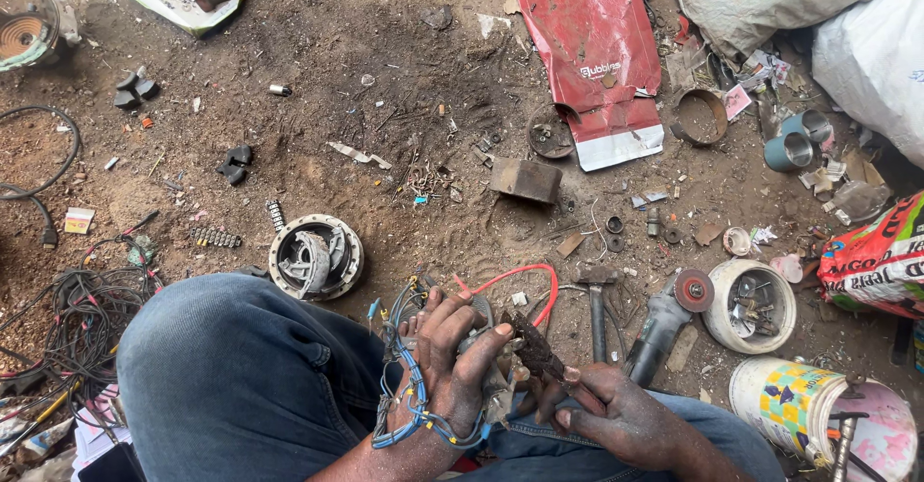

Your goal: The person sits on the ground and uses pliers and a screwdriver to manipulate wires and terminals on a small black electronic component. They repeatedly adjust connections and inspect the component throughout the clip.

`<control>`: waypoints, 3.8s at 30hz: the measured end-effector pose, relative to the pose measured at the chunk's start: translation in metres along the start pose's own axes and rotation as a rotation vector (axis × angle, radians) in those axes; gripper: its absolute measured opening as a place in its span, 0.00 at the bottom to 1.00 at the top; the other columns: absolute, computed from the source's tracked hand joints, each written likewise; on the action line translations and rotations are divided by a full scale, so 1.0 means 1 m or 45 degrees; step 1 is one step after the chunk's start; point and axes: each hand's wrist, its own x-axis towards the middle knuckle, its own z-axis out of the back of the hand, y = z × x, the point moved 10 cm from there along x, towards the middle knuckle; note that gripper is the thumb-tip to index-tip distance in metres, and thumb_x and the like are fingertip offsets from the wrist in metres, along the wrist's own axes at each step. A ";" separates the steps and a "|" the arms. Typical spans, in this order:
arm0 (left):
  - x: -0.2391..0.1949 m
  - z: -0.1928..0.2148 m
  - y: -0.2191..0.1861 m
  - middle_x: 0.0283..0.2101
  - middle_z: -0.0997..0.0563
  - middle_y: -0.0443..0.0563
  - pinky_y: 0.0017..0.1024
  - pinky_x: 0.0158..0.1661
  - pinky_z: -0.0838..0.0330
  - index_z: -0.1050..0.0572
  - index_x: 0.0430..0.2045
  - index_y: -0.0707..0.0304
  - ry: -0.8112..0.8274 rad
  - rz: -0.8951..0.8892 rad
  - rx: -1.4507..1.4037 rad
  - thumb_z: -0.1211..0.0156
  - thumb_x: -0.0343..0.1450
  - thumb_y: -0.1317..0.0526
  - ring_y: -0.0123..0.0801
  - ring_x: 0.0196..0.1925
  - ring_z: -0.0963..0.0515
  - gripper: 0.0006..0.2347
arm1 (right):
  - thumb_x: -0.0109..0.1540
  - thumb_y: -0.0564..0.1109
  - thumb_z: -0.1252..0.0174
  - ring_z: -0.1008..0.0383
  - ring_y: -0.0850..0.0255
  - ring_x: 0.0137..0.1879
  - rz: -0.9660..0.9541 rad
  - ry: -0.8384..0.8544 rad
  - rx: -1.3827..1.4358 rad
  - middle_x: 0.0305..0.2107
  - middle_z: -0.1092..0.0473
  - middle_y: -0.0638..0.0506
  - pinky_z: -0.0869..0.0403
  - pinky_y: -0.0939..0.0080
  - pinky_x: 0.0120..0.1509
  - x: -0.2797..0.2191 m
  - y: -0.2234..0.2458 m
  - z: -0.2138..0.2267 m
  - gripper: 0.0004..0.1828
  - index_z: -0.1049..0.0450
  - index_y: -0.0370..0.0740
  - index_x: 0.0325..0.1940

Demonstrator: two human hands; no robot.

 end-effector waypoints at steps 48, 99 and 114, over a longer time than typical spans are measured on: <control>-0.049 -0.054 0.010 0.32 0.24 0.55 0.29 0.30 0.26 0.50 0.79 0.65 1.037 1.346 -2.413 0.45 0.61 0.69 0.35 0.29 0.22 0.43 | 0.64 0.51 0.35 0.24 0.58 0.35 0.401 0.204 -0.143 0.27 0.28 0.51 0.27 0.53 0.40 -0.015 -0.001 -0.021 0.16 0.30 0.37 0.36; -0.022 -0.017 0.081 0.38 0.15 0.51 0.29 0.43 0.21 0.24 0.52 0.57 0.515 1.509 -1.617 0.45 0.58 0.63 0.28 0.39 0.15 0.24 | 0.58 0.37 0.42 0.34 0.57 0.42 -0.114 -0.203 -0.339 0.37 0.34 0.45 0.32 0.57 0.50 -0.021 -0.083 0.055 0.16 0.23 0.39 0.51; 0.061 0.159 0.257 0.38 0.19 0.61 0.36 0.25 0.30 0.31 0.38 0.66 0.446 1.503 -0.591 0.48 0.73 0.48 0.40 0.29 0.20 0.17 | 0.58 0.40 0.42 0.22 0.61 0.39 -0.381 -0.617 -0.216 0.33 0.21 0.50 0.25 0.60 0.49 -0.026 -0.069 0.096 0.12 0.18 0.39 0.44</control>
